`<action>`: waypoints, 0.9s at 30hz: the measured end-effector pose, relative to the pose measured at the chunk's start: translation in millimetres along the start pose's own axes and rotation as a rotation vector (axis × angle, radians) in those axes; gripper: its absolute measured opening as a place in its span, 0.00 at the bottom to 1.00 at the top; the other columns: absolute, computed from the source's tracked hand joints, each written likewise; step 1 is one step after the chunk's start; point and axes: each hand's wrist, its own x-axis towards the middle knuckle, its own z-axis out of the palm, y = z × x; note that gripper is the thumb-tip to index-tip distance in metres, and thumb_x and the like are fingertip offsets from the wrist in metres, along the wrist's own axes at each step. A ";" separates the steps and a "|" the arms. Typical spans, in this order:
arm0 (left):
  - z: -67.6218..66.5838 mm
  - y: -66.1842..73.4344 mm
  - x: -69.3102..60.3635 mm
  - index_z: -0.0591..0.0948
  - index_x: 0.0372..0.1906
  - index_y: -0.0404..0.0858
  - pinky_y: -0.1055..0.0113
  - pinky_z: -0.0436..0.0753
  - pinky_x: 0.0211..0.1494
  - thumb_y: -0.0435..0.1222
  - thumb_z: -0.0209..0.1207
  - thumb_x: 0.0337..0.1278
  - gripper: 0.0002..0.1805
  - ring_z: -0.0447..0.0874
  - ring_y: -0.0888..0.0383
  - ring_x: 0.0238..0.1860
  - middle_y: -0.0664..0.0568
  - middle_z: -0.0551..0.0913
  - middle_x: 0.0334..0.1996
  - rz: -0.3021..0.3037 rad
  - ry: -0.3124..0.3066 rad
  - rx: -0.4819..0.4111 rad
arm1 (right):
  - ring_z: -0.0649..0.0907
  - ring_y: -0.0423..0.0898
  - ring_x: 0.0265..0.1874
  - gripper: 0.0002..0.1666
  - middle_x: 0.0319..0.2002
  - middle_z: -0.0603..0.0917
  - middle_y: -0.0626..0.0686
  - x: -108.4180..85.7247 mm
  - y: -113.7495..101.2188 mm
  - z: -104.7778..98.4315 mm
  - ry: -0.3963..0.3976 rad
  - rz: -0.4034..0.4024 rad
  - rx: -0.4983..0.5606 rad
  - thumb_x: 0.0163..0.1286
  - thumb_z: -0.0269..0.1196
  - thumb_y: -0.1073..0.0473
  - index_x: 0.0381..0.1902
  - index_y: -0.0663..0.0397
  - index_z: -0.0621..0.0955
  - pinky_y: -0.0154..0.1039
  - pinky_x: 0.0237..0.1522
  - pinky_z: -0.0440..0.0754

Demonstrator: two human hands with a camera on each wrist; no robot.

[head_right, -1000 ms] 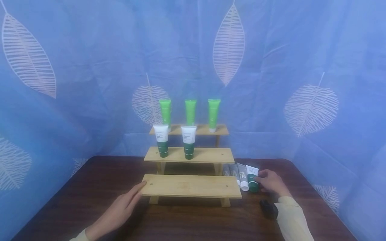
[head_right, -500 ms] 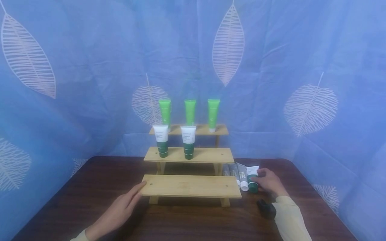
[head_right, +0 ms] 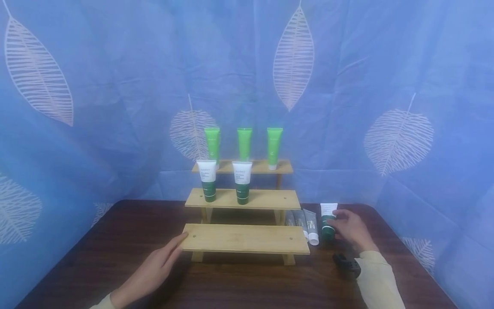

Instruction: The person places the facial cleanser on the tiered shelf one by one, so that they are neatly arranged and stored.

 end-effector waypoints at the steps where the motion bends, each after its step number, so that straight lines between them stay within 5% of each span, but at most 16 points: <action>1: 0.1 0.0 0.1 0.68 0.77 0.48 0.45 0.78 0.65 0.46 0.48 0.82 0.25 0.77 0.49 0.67 0.45 0.72 0.73 -0.001 0.000 -0.002 | 0.86 0.47 0.35 0.37 0.56 0.78 0.77 -1.7 -3.9 -1.8 0.011 -0.018 0.005 0.77 0.62 0.53 0.71 0.72 0.63 0.47 0.39 0.89; 8: -0.4 0.3 0.3 0.68 0.77 0.47 0.44 0.78 0.65 0.45 0.49 0.81 0.25 0.77 0.49 0.67 0.44 0.72 0.73 -0.003 -0.006 -0.008 | 0.87 0.50 0.41 0.44 0.65 0.71 0.78 -14.9 -38.3 -5.8 0.112 -0.147 0.048 0.77 0.61 0.47 0.76 0.68 0.59 0.41 0.38 0.88; 15: 0.1 0.6 1.7 0.69 0.76 0.46 0.45 0.78 0.65 0.45 0.49 0.81 0.26 0.78 0.49 0.67 0.43 0.72 0.72 0.002 0.000 0.002 | 0.79 0.67 0.60 0.47 0.69 0.69 0.73 -25.1 -65.0 0.7 0.187 -0.273 0.132 0.75 0.63 0.45 0.79 0.62 0.57 0.33 0.39 0.86; 24: 0.3 1.0 1.5 0.69 0.76 0.47 0.45 0.78 0.65 0.45 0.49 0.81 0.25 0.77 0.49 0.67 0.44 0.72 0.73 0.001 -0.003 -0.003 | 0.74 0.68 0.66 0.45 0.71 0.67 0.69 -36.5 -90.4 13.1 0.174 -0.374 0.173 0.76 0.64 0.52 0.80 0.60 0.56 0.31 0.45 0.85; 27: 0.2 0.8 1.4 0.69 0.76 0.47 0.45 0.78 0.65 0.45 0.48 0.82 0.25 0.77 0.49 0.67 0.44 0.72 0.73 0.002 -0.002 -0.005 | 0.74 0.67 0.67 0.44 0.72 0.67 0.68 -39.2 -100.0 18.6 0.159 -0.408 0.170 0.76 0.64 0.53 0.80 0.60 0.57 0.41 0.51 0.86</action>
